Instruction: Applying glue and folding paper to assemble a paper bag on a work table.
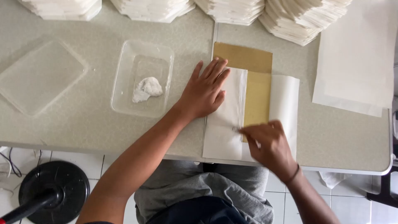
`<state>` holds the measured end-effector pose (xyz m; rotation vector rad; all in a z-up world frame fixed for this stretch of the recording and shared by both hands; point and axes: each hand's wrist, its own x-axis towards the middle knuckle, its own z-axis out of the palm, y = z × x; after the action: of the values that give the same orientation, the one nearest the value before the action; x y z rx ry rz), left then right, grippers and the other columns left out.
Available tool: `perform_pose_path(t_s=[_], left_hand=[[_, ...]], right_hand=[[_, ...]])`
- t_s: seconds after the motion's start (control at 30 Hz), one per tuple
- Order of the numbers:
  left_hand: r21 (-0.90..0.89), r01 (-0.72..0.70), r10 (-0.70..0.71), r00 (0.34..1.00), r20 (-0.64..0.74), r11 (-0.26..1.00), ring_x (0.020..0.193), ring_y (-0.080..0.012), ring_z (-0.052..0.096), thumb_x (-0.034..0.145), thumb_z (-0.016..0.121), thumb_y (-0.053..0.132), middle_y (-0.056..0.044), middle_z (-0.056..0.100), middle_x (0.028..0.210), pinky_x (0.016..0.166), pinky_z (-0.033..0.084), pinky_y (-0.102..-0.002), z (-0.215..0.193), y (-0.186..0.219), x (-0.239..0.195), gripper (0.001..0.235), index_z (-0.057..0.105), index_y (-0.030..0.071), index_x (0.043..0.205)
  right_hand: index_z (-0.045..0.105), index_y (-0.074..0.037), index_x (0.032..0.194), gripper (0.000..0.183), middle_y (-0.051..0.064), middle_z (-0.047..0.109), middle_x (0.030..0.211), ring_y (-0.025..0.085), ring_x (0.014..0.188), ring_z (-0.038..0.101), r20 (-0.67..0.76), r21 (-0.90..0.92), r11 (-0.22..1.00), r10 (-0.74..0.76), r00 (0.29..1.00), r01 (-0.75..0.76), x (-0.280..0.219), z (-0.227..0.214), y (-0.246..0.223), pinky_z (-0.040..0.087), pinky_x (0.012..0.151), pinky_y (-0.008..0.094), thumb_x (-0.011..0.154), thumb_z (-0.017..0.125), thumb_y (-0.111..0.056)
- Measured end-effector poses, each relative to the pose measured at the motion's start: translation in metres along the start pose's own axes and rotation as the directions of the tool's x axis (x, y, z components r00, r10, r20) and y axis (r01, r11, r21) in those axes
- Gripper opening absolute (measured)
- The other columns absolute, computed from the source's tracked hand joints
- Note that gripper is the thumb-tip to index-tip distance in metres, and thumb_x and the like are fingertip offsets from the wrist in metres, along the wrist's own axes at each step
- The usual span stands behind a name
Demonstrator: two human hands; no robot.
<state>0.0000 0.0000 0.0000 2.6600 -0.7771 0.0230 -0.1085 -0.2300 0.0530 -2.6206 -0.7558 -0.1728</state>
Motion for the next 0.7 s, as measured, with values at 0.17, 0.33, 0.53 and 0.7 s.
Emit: perform_pose_path(t_s=[0.17, 0.33, 0.53, 0.7], left_hand=[[0.078, -0.098, 0.114, 0.966, -0.233, 0.992, 0.151, -0.0318, 0.032, 0.1, 0.056, 0.029, -0.014, 0.034, 0.161, 0.118, 0.031, -0.059, 0.019, -0.008, 0.0, 0.054, 0.048, 0.005, 0.148], [0.084, -0.101, 0.118, 0.969, -0.219, 0.991, 0.15, -0.0327, 0.033, 0.1, 0.058, 0.029, -0.014, 0.034, 0.162, 0.118, 0.03, -0.06, 0.02, -0.008, 0.0, 0.055, 0.047, 0.006, 0.148], [0.09, -0.118, 0.137, 0.959, -0.248, 0.989, 0.149, -0.0331, 0.035, 0.098, 0.06, 0.026, -0.014, 0.036, 0.161, 0.116, 0.032, -0.06, 0.017, -0.008, 0.0, 0.054, 0.049, 0.005, 0.146], [0.08, -0.116, 0.132, 0.961, -0.241, 0.99, 0.15, -0.0328, 0.034, 0.099, 0.059, 0.026, -0.014, 0.036, 0.161, 0.116, 0.031, -0.06, 0.017, -0.008, -0.001, 0.053, 0.05, 0.005, 0.147]], right_hand=[[0.073, -0.018, 0.101, 0.021, -0.005, 0.079, 0.088, 0.011, 0.069, 0.069, 0.026, 0.015, 0.991, -0.134, 0.991, 0.134, -0.028, -0.006, -0.018, 0.037, 0.075, 0.032, 0.09, 0.07, -0.001], [0.077, -0.018, 0.1, 0.021, -0.011, 0.075, 0.079, 0.007, 0.053, 0.054, 0.086, 0.234, 0.972, 0.011, 0.996, -0.031, -0.031, -0.024, -0.022, 0.039, 0.08, 0.031, 0.083, 0.078, -0.006], [0.069, 0.01, 0.102, 0.02, 0.019, 0.079, 0.087, 0.026, 0.081, 0.077, 0.205, 0.879, 0.259, 0.555, 0.806, -0.401, -0.036, -0.015, -0.01, 0.061, 0.085, 0.036, 0.084, 0.072, 0.003], [0.051, -0.007, 0.072, 0.024, 0.007, 0.049, 0.071, 0.023, 0.073, 0.048, 0.307, 0.949, -0.07, 0.426, 0.851, -0.308, -0.03, -0.019, -0.013, 0.041, 0.077, 0.035, 0.094, 0.056, 0.0]])
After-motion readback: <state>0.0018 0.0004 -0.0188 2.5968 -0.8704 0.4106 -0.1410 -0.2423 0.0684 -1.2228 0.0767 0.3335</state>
